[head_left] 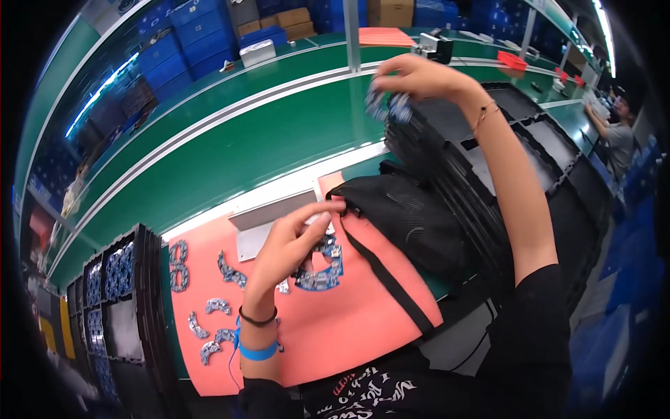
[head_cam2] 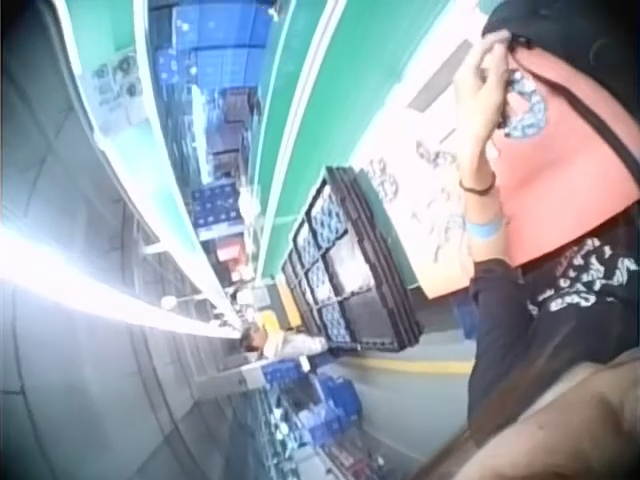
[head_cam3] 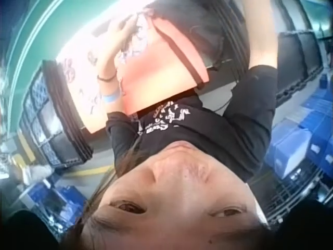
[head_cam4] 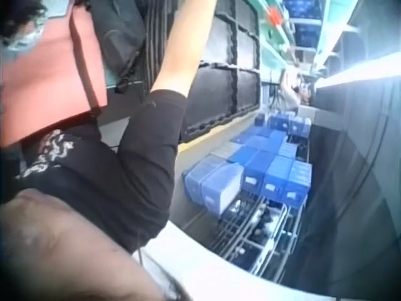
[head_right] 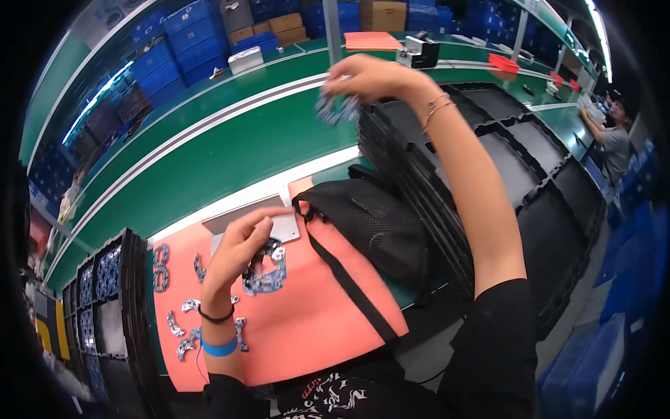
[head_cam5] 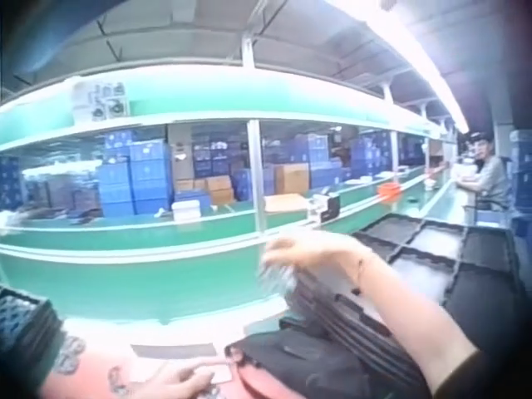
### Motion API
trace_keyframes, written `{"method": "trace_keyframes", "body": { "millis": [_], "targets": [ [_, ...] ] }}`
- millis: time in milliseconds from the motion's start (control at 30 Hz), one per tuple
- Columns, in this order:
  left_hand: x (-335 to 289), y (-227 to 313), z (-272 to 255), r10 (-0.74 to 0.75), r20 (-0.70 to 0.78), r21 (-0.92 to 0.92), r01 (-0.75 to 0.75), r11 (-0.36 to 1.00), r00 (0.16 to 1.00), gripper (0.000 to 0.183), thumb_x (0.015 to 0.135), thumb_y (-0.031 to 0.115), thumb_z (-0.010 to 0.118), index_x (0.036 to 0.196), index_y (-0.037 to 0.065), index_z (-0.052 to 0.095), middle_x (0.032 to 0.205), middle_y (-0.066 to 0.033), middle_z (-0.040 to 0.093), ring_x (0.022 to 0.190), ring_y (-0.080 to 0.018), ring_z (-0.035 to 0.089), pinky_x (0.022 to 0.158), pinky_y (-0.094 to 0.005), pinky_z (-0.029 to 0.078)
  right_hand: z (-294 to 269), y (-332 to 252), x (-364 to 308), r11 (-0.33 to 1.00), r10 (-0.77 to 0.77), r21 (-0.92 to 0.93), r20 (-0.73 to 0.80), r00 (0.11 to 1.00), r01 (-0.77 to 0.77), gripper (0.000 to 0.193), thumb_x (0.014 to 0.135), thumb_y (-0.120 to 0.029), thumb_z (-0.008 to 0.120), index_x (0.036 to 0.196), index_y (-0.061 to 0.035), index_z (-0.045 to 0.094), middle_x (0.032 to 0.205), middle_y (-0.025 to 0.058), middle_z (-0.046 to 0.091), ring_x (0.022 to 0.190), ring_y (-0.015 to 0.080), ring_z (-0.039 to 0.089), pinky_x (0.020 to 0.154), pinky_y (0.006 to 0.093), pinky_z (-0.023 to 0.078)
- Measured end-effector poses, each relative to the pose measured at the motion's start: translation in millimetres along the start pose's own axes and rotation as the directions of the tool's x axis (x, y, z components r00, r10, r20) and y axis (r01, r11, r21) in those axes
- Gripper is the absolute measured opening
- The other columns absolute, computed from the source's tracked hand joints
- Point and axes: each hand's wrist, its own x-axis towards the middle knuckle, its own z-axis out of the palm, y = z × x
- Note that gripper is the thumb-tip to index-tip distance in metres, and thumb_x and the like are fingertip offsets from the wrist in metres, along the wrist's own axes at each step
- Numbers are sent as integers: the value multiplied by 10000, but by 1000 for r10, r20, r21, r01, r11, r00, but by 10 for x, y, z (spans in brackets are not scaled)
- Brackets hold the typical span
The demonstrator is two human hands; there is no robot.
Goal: Breaking apart panels of circuit boards and placing individual components into a component storage tray.
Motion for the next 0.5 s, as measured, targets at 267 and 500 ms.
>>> {"method": "trace_keyframes", "body": {
  "millis": [267, 500],
  "targets": [
    [-98, 112, -33, 65, 27, 28, -66, 997, 998, 258, 897, 239, 451, 1016, 62, 595, 520, 80, 372, 446, 11, 336, 401, -162, 234, -565, 1672, -197, 888, 422, -14, -367, 829, -459, 275, 843, -317, 529, 744, -64, 577, 522, 0, 493, 434, 89, 452, 393, 247, 359],
    [128, 356, 120, 143, 54, -95, -138, 986, 988, 238, 897, 190, 449, 980, 27, 601, 679, 18, 554, 482, 6, 409, 415, -149, 314, -382, 1490, -69, 867, 350, -300, -205, 914, -399, 351, 828, -382, 533, 937, -50, 573, 775, 63, 590, 529, 138, 507, 459, 261, 418]
  ]
}}
